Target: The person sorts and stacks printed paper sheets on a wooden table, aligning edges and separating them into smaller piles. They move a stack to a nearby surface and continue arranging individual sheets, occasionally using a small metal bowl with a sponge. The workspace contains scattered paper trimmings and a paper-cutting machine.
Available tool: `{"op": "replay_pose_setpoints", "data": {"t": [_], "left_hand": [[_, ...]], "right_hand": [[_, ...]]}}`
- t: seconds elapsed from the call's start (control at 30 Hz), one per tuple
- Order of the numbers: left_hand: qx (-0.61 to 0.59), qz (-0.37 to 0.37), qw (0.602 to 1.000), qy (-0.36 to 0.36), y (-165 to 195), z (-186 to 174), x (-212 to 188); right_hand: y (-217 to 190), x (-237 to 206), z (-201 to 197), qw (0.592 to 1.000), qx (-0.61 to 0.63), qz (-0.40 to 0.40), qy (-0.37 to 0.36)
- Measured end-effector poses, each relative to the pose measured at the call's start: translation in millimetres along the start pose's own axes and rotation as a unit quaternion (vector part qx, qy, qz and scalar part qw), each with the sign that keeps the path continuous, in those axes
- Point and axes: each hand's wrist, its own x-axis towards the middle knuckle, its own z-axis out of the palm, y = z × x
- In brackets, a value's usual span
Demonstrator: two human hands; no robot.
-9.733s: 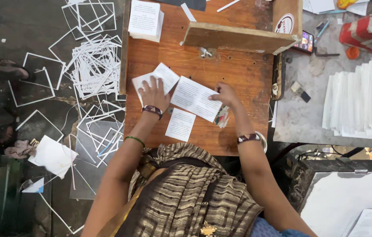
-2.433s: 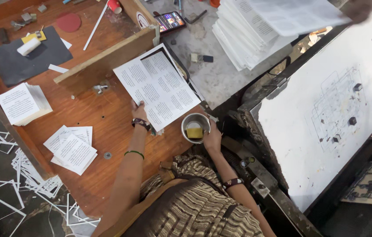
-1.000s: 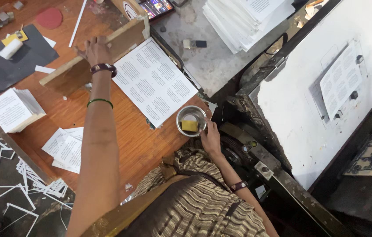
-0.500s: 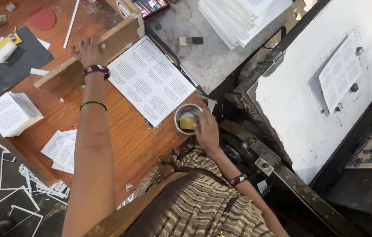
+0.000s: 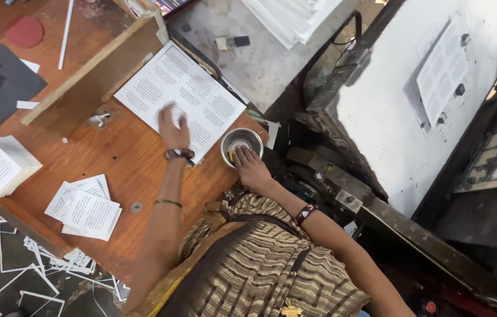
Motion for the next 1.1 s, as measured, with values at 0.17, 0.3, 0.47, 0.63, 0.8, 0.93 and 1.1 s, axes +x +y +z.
{"op": "replay_pose_setpoints", "data": {"t": [0.17,0.3,0.47,0.63,0.8,0.93,1.1], "left_hand": [[-0.021,-0.024,0.995,-0.092,24.2,18.3,-66.1],[-0.029,-0.003,0.996,-0.082,26.9,24.4,-73.5],[-0.302,-0.159,0.93,-0.134,24.2,52.3,-63.8],[-0.562,-0.366,0.724,-0.158,62.6,88.1,-73.0],[-0.502,-0.165,0.799,-0.288,177.9,111.3,-126.2],[-0.485,-0.162,0.738,-0.441,258.1,123.3,-152.4],[-0.453,-0.253,0.627,-0.582,296.3,143.3,-143.1]], "right_hand": [[-3.5,1.7,1.7,0.999,-0.028,-0.004,-0.014],[-4.7,4.8,-5.1,1.0,-0.016,0.012,-0.013],[-17.9,15.6,-40.4,0.978,0.174,0.118,0.003],[-40.0,22.5,-61.8,0.737,0.644,0.193,0.067],[37.7,-1.0,-60.5,0.649,0.653,0.272,0.279],[162.9,-42.1,-77.9,0.654,0.536,0.382,0.372],[302.0,-158.0,-168.4,0.582,0.452,0.407,0.54]]}}
